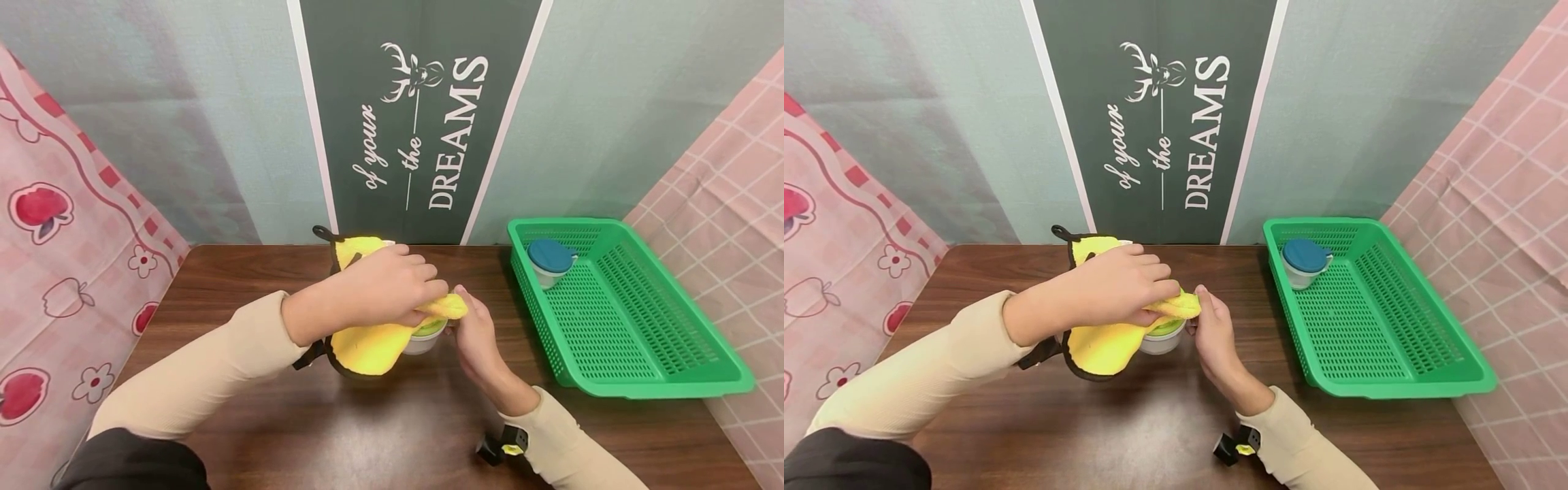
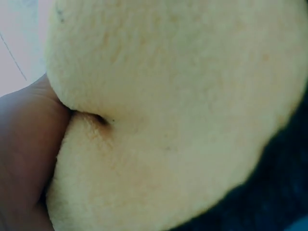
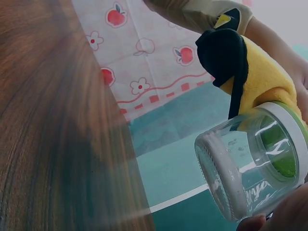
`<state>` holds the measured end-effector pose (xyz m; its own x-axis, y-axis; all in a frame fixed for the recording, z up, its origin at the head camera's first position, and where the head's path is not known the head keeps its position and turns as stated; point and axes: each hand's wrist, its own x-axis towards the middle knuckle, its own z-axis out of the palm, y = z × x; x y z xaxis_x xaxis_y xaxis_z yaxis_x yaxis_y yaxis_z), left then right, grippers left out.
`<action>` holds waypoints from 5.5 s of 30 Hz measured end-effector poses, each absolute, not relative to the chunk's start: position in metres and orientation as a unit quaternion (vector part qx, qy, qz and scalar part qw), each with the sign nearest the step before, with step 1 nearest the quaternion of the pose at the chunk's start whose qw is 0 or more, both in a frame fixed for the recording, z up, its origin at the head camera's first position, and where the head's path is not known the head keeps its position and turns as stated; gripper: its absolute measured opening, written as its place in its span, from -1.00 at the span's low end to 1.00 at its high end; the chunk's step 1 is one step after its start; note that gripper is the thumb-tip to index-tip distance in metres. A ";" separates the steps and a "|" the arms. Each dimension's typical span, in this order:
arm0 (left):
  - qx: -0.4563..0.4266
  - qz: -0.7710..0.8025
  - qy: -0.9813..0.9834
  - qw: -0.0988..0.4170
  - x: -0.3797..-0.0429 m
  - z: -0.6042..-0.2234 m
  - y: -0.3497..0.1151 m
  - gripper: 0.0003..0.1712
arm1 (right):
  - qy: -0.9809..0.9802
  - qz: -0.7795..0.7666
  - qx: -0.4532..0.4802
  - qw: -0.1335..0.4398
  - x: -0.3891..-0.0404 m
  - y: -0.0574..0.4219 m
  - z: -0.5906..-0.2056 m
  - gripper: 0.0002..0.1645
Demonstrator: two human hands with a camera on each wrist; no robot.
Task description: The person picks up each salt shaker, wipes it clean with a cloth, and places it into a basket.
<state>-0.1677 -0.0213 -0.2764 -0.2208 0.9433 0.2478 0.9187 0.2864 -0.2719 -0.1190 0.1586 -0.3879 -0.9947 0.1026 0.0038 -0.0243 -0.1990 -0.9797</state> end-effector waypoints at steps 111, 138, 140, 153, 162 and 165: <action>-0.618 0.057 -0.775 0.123 -0.154 -0.264 -0.012 -0.76 | -0.615 0.786 0.045 0.038 -0.117 0.161 -0.391 -0.42; -0.560 0.091 -0.820 0.083 -0.189 -0.262 -0.013 -0.76 | -0.632 0.773 -0.060 0.018 -0.119 0.158 -0.389 -0.56; -0.557 0.092 -0.821 0.085 -0.191 -0.263 -0.013 -0.76 | -0.634 0.771 -0.062 0.015 -0.119 0.158 -0.388 -0.55; -0.540 0.114 -0.828 0.101 -0.202 -0.265 -0.016 -0.69 | -0.642 0.762 -0.079 0.007 -0.119 0.158 -0.390 -0.51; -0.531 0.097 -0.835 0.105 -0.222 -0.273 -0.025 -0.75 | -0.644 0.760 -0.084 0.006 -0.119 0.158 -0.391 -0.49; -0.526 0.087 -0.840 0.101 -0.227 -0.275 -0.029 -0.76 | -0.639 0.765 -0.084 0.006 -0.118 0.158 -0.391 -0.49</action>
